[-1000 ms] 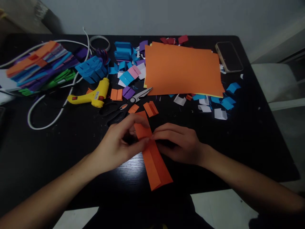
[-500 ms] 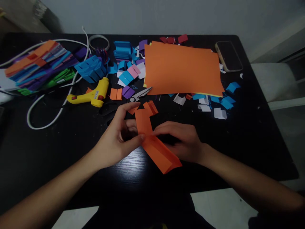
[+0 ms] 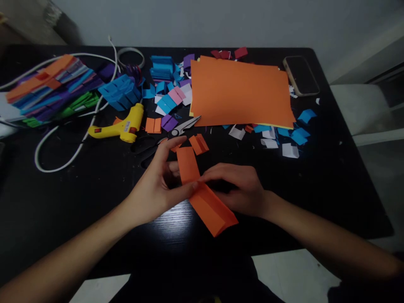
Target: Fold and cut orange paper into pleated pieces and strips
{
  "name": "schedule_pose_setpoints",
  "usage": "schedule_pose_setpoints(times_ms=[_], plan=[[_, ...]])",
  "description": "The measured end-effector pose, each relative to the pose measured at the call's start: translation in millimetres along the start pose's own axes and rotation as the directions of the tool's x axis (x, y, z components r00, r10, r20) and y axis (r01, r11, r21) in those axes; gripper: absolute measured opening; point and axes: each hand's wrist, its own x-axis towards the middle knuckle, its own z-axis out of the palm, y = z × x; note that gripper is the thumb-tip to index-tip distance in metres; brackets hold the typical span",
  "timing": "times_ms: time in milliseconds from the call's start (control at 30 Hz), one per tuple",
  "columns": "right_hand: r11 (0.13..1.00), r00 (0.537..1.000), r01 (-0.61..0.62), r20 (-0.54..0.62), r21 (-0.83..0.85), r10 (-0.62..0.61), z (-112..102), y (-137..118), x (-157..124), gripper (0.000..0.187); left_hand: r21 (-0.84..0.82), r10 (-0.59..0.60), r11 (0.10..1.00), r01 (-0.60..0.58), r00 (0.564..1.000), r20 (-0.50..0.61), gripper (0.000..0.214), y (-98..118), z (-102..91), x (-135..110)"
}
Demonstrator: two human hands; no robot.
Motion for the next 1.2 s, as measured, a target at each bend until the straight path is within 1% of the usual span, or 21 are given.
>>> schedule_pose_setpoints(times_ms=[100,300,467,600,800,933,1033,1200], plan=[[1.000,1.000,0.000,0.005,0.000,0.000,1.1,0.2,-0.8,0.014,-0.003,-0.012,1.000,0.012,1.000,0.011,0.085,0.0,0.6,0.2],[1.000,1.000,0.001,0.009,0.027,-0.001,1.1,0.3,-1.5,0.014,0.002,0.024,1.000,-0.024,0.999,0.025,0.080,-2.4,-1.3,0.6],[0.999,1.000,-0.004,0.020,0.034,0.003,0.7,-0.5,-0.6,0.013,0.018,0.010,1.000,-0.011,0.999,0.045,0.082,-4.5,-1.9,-0.1],[0.999,1.000,-0.010,0.027,0.043,0.009,1.4,-0.8,-0.3,0.014,0.020,0.016,1.000,-0.017,0.999,0.036,0.082,-5.3,-2.3,-1.1],[0.999,0.999,-0.013,0.034,0.037,0.012,0.5,0.1,-1.1,0.015,0.076,0.034,0.996,-0.036,0.999,0.030,0.086,-3.8,-3.3,-1.9],[0.999,0.999,-0.016,0.050,0.027,0.015,1.1,1.3,-2.4,0.015,0.108,0.005,0.994,-0.010,0.999,0.042,0.093,-2.2,-3.1,-1.5],[0.999,0.998,-0.018,0.055,0.036,0.016,2.0,1.1,-3.1,0.014,0.110,-0.019,0.994,0.014,0.999,0.041,0.094,-1.0,-2.2,-1.9],[0.999,0.999,-0.017,0.047,0.043,0.014,1.9,0.1,-2.6,0.014,0.108,-0.020,0.994,0.018,1.000,0.020,0.096,1.8,-2.2,-2.6]])
